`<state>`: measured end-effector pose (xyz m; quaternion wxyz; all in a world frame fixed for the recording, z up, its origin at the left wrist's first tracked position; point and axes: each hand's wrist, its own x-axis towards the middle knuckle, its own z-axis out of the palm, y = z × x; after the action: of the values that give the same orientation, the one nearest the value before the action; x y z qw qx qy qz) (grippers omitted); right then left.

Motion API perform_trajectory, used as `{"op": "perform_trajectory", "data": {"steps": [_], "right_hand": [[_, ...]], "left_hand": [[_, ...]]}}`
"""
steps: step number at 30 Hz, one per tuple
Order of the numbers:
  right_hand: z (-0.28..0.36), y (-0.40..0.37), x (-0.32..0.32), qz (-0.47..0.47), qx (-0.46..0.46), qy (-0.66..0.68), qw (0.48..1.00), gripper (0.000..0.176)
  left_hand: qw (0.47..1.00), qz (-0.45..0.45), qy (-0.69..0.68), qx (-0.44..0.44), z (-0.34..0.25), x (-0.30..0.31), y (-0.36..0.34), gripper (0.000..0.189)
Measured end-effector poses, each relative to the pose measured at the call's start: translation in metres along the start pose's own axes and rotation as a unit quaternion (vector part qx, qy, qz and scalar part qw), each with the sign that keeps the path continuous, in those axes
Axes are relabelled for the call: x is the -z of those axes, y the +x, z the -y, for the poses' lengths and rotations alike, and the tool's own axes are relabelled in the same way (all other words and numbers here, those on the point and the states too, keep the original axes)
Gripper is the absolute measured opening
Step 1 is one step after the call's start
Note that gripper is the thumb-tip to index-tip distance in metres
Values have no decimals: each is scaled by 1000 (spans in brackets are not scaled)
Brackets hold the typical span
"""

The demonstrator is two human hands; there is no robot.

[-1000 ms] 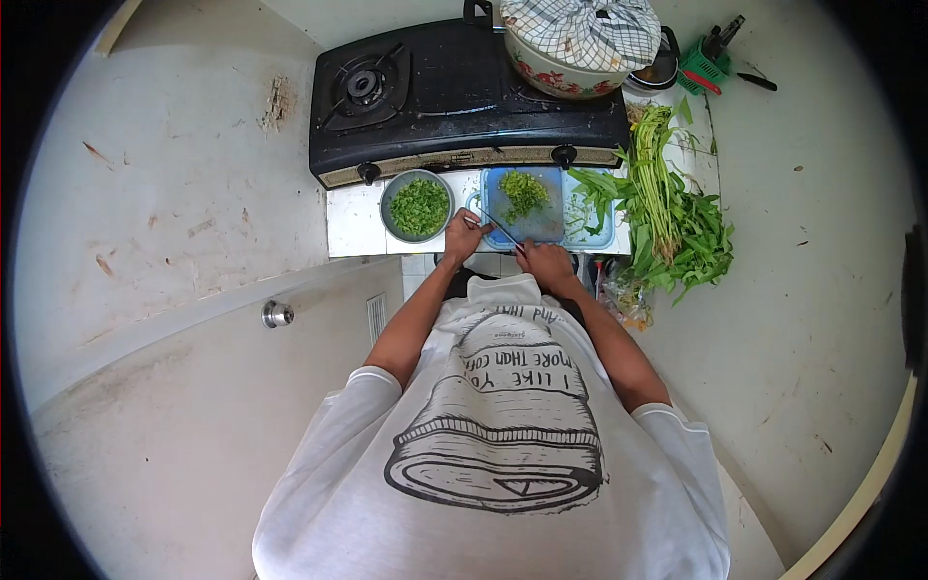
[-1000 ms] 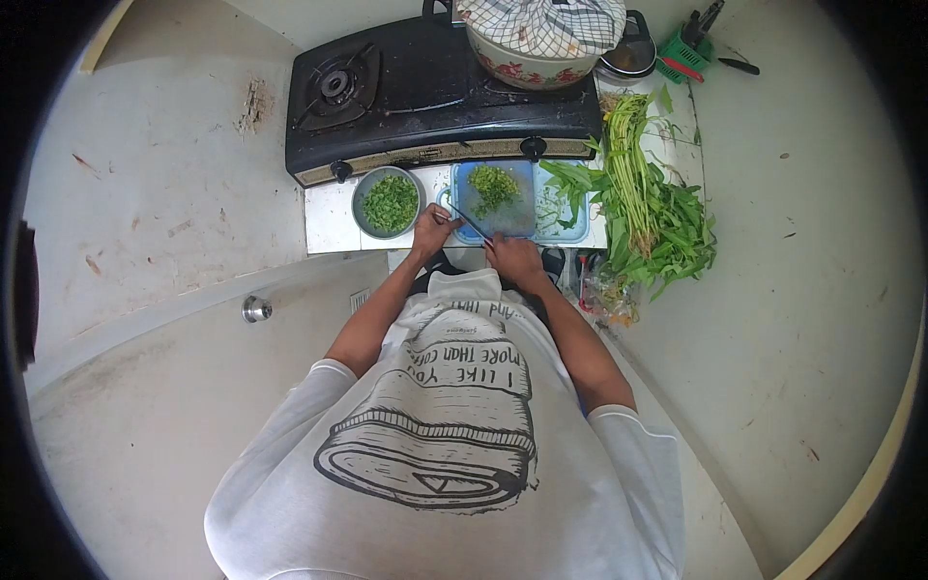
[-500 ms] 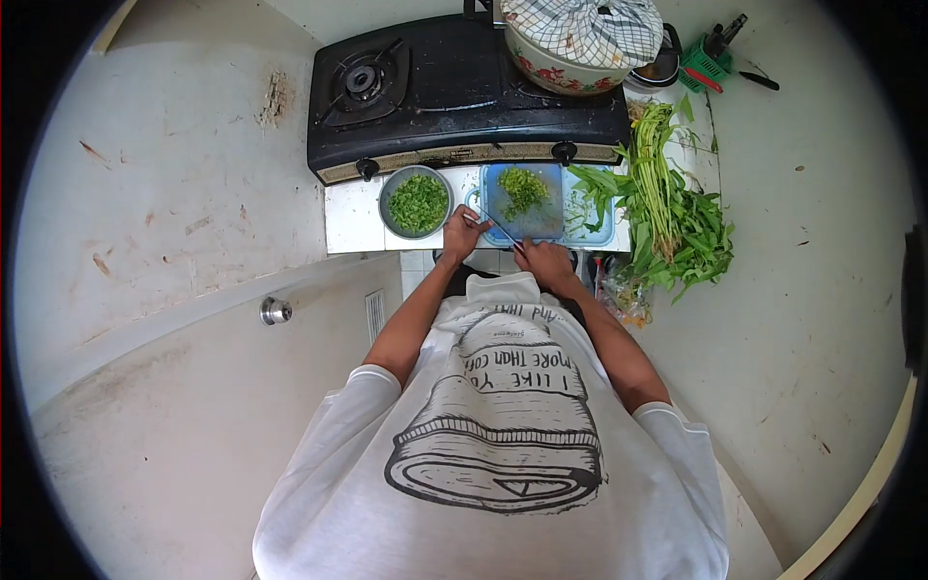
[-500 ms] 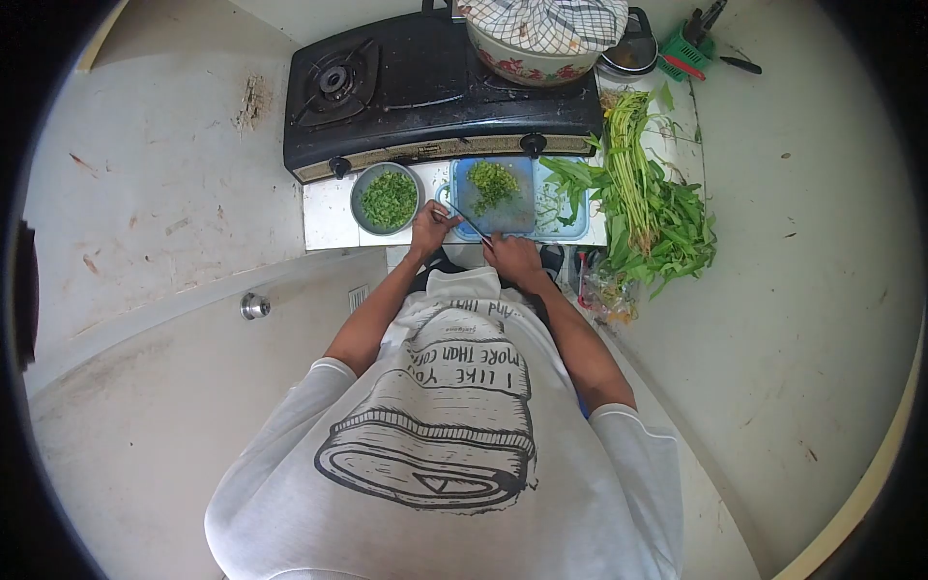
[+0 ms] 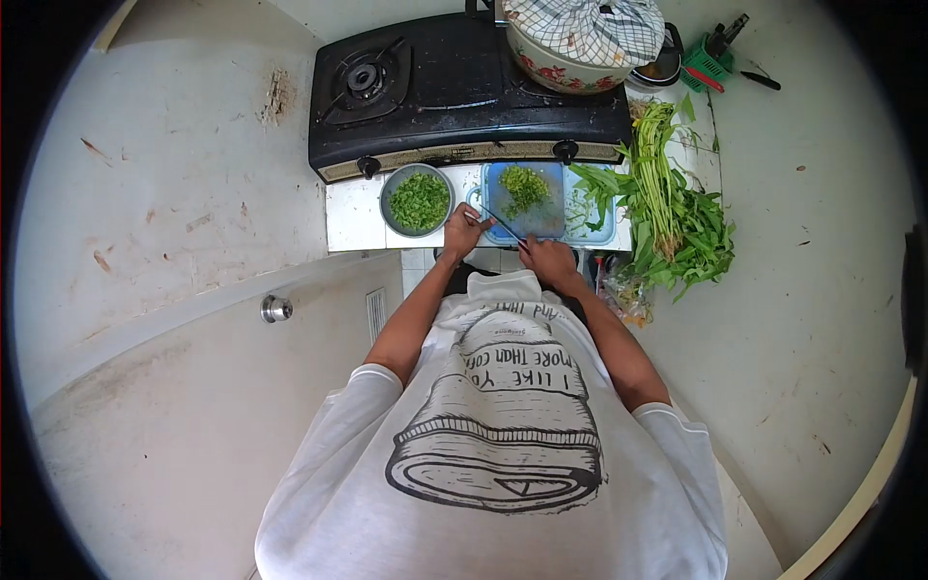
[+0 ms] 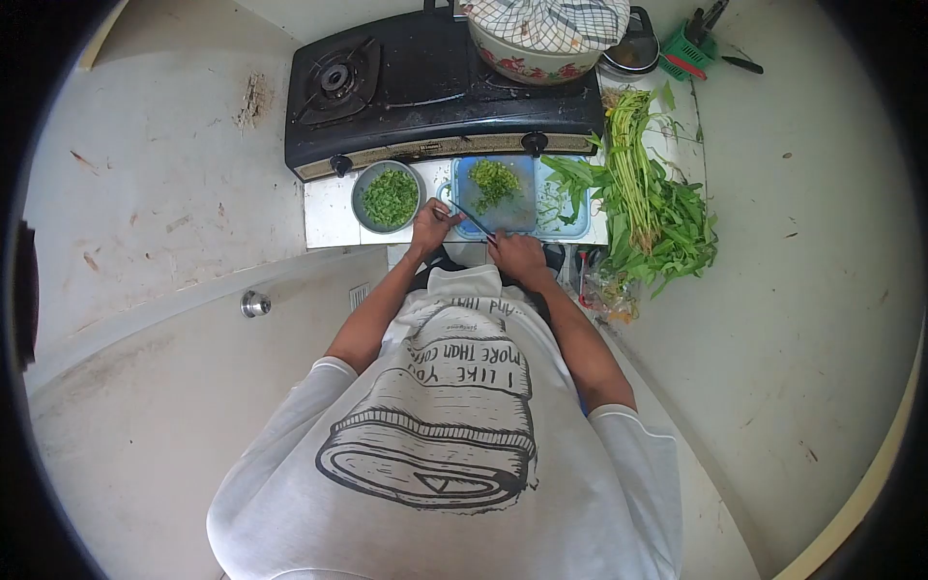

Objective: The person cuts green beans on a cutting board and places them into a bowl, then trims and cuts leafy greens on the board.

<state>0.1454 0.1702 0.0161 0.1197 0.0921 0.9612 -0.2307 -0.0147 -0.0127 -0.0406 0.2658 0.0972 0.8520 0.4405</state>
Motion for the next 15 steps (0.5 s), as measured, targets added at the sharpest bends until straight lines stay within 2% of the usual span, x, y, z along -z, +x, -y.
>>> {"op": "perform_trajectory", "data": {"steps": [5,15], "right_hand": [[-3,-1,0,5,-16,0,1000,37],[1,-1,2,19,9,4,1000,40]], "left_hand": [[1000,0,-9,2,-7,2,-6,47],[1000,-8,10,-17,-7,2,-14,45]]}}
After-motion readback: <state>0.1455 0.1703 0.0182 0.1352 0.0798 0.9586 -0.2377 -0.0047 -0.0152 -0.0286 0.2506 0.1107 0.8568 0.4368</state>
